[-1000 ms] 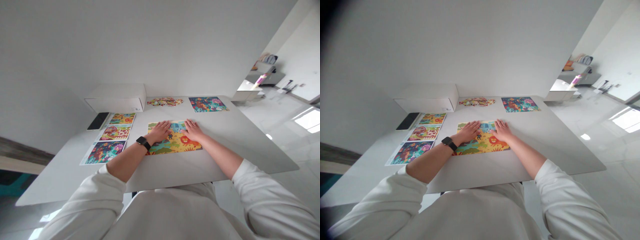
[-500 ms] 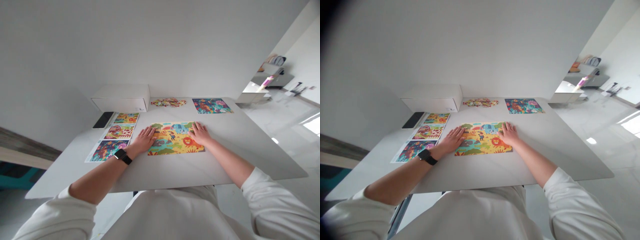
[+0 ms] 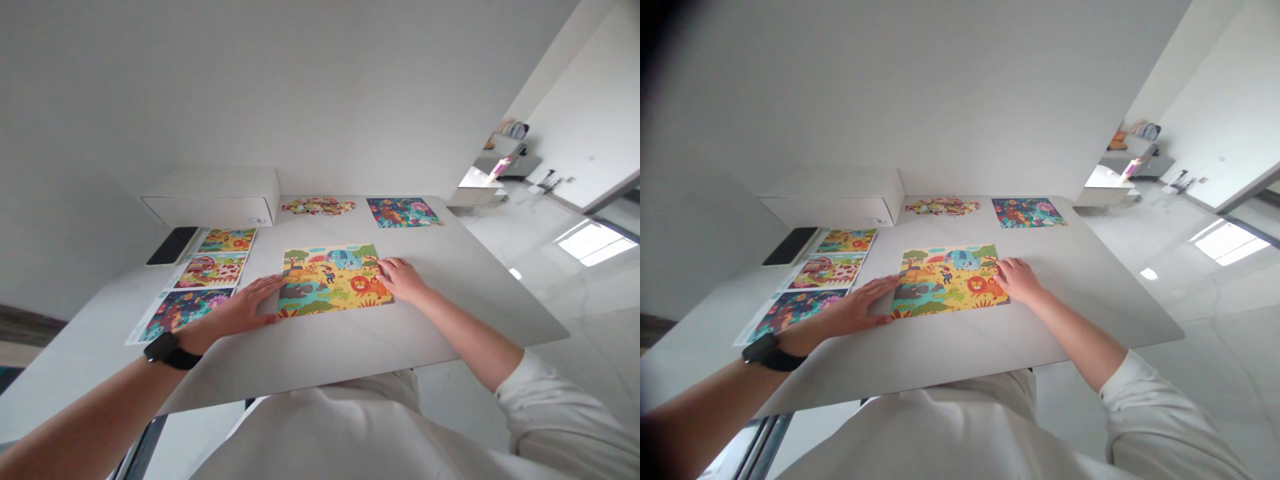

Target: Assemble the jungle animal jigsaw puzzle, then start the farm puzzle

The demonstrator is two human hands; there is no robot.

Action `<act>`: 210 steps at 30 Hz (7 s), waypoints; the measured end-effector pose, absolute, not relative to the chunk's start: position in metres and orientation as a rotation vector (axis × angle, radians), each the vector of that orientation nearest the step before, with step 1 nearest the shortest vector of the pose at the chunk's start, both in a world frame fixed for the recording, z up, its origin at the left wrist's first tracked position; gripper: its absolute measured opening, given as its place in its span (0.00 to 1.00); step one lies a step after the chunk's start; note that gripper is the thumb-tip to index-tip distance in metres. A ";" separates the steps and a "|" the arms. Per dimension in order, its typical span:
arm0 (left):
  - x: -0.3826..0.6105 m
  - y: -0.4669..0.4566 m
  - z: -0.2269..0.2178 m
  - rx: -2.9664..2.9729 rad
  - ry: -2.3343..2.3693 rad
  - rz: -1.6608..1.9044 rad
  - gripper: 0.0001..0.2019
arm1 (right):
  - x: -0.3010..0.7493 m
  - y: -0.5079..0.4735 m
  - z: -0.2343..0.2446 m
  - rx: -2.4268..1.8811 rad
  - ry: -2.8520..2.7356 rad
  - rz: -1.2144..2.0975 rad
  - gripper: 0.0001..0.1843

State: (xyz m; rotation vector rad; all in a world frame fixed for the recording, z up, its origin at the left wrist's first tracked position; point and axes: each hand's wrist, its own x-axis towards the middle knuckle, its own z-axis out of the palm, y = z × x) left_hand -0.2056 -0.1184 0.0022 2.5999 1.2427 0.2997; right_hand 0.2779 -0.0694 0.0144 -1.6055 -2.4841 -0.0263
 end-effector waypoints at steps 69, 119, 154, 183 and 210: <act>0.127 0.021 0.000 2.677 1.149 0.359 0.38 | 0.549 -0.021 0.012 -1.867 -2.191 0.150 0.35; -0.108 0.229 -0.003 2.411 1.917 0.438 0.30 | 0.130 0.266 0.001 -1.282 -2.574 0.136 0.36; -0.107 0.207 -0.005 2.552 1.309 0.565 0.21 | 0.116 0.242 -0.007 -0.873 -2.583 0.444 0.25; -0.124 0.070 0.003 2.483 1.538 0.546 0.31 | 0.193 0.126 -0.011 -1.042 -2.504 0.395 0.29; -0.088 0.026 0.019 2.633 1.524 0.449 0.40 | 0.235 0.081 0.022 -1.599 -2.333 0.336 0.29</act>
